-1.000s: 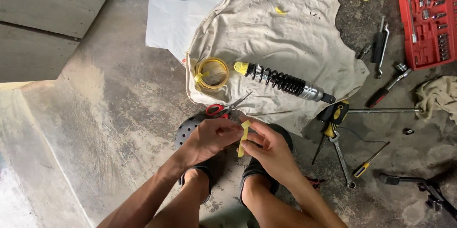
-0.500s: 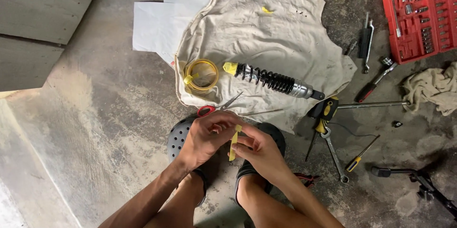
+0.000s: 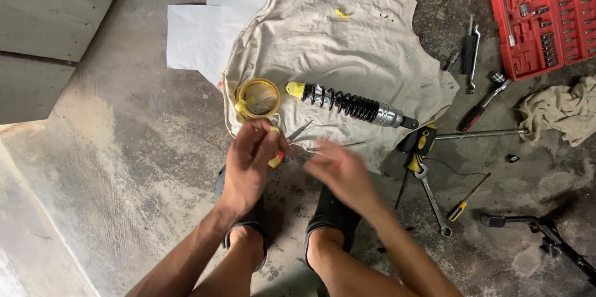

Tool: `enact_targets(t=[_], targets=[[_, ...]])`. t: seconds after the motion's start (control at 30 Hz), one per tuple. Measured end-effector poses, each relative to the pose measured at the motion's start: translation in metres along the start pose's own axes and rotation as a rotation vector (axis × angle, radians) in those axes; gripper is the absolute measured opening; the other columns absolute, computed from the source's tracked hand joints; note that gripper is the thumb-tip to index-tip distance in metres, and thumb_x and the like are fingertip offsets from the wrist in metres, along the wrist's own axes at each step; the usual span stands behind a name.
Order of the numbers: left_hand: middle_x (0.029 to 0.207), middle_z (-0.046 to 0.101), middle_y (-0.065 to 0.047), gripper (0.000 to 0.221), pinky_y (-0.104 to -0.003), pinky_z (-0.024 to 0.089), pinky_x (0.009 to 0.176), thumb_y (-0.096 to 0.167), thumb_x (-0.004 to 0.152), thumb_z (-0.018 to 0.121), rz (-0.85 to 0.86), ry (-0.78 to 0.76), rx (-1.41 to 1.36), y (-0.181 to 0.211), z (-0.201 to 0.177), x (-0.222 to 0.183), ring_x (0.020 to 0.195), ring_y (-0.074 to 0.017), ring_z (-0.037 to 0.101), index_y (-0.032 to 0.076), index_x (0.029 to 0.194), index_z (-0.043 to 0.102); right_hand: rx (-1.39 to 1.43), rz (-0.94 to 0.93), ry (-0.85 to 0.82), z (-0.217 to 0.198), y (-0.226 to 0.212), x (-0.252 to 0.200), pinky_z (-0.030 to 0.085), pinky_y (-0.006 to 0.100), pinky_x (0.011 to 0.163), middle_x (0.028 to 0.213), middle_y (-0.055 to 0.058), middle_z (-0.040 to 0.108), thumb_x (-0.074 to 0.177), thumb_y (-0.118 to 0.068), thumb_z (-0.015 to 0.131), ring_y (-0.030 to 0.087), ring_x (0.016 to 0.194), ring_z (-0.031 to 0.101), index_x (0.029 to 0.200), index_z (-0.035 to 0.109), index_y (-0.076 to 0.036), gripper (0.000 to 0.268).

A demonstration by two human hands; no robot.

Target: Applying masking tape to a motorcycle shock absorber and cutting it with scissors.

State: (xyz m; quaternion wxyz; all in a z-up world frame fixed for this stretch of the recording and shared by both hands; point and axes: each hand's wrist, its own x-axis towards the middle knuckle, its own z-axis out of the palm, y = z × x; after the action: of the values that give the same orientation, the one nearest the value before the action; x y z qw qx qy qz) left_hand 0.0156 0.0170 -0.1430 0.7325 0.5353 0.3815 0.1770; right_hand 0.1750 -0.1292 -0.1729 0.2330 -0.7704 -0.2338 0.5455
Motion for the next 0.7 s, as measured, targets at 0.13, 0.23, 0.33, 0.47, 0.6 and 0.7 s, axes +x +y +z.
enact_targets(t=[0.13, 0.23, 0.33, 0.47, 0.6, 0.7], targets=[[0.088, 0.072, -0.011, 0.013, -0.029, 0.057, 0.076, 0.010, 0.106, 0.053, -0.004, 0.060, 0.085, -0.006, -0.005, 0.024, 0.080, -0.0153, 0.068, -0.001, 0.112, 0.052, -0.658, -0.530, 0.579, -0.050, 0.037, 0.072, 0.048, 0.047, 0.108, 0.143, 0.019, 0.057, 0.081, -0.054, 0.077, 0.034, 0.128, 0.059, 0.145, 0.049, -0.002, 0.087], [0.088, 0.074, -0.013, 0.016, -0.031, 0.059, 0.073, 0.009, 0.103, 0.053, -0.009, 0.083, 0.189, 0.000, -0.005, 0.035, 0.077, -0.0177, 0.072, -0.001, 0.115, 0.051, -0.934, -0.508, 0.496, -0.068, 0.036, 0.111, 0.041, 0.053, 0.108, 0.142, 0.020, 0.056, 0.070, -0.056, 0.079, 0.037, 0.128, 0.056, 0.140, 0.049, 0.000, 0.094], [0.089, 0.076, -0.013, 0.032, -0.032, 0.062, 0.072, 0.010, 0.100, 0.053, -0.037, 0.070, 0.257, 0.007, -0.004, 0.037, 0.076, -0.0186, 0.076, 0.004, 0.129, 0.042, -0.991, -0.453, 0.308, -0.074, 0.060, 0.139, 0.043, 0.051, 0.110, 0.140, 0.019, 0.058, 0.080, -0.053, 0.078, 0.035, 0.127, 0.056, 0.138, 0.051, 0.000, 0.083], [0.092, 0.076, -0.012, 0.024, -0.032, 0.061, 0.074, 0.006, 0.100, 0.050, 0.005, 0.034, 0.261, -0.010, -0.013, 0.027, 0.080, -0.0188, 0.076, 0.004, 0.124, 0.051, -0.776, -0.473, 0.182, -0.084, 0.057, 0.129, 0.054, 0.043, 0.093, 0.121, 0.016, 0.066, 0.087, -0.049, 0.075, 0.029, 0.109, 0.064, 0.125, 0.060, 0.000, 0.064], [0.097, 0.075, -0.010, 0.024, -0.033, 0.060, 0.083, -0.002, 0.100, 0.049, 0.207, -0.053, 0.393, -0.004, -0.017, 0.015, 0.091, -0.0193, 0.073, 0.003, 0.100, 0.073, -0.343, -0.349, 0.031, -0.076, 0.054, 0.086, 0.057, 0.035, 0.064, 0.090, 0.006, 0.069, 0.091, -0.046, 0.068, 0.019, 0.072, 0.065, 0.108, 0.067, -0.005, 0.044], [0.106, 0.072, -0.011, 0.027, -0.034, 0.059, 0.083, -0.006, 0.091, 0.052, 0.273, -0.078, 0.489, 0.023, -0.010, 0.001, 0.097, -0.0208, 0.072, 0.005, 0.098, 0.076, -0.101, -0.414, 0.029, -0.067, 0.020, 0.030, 0.050, 0.031, 0.055, 0.078, 0.003, 0.068, 0.091, -0.042, 0.067, 0.016, 0.064, 0.061, 0.105, 0.067, -0.007, 0.038]])
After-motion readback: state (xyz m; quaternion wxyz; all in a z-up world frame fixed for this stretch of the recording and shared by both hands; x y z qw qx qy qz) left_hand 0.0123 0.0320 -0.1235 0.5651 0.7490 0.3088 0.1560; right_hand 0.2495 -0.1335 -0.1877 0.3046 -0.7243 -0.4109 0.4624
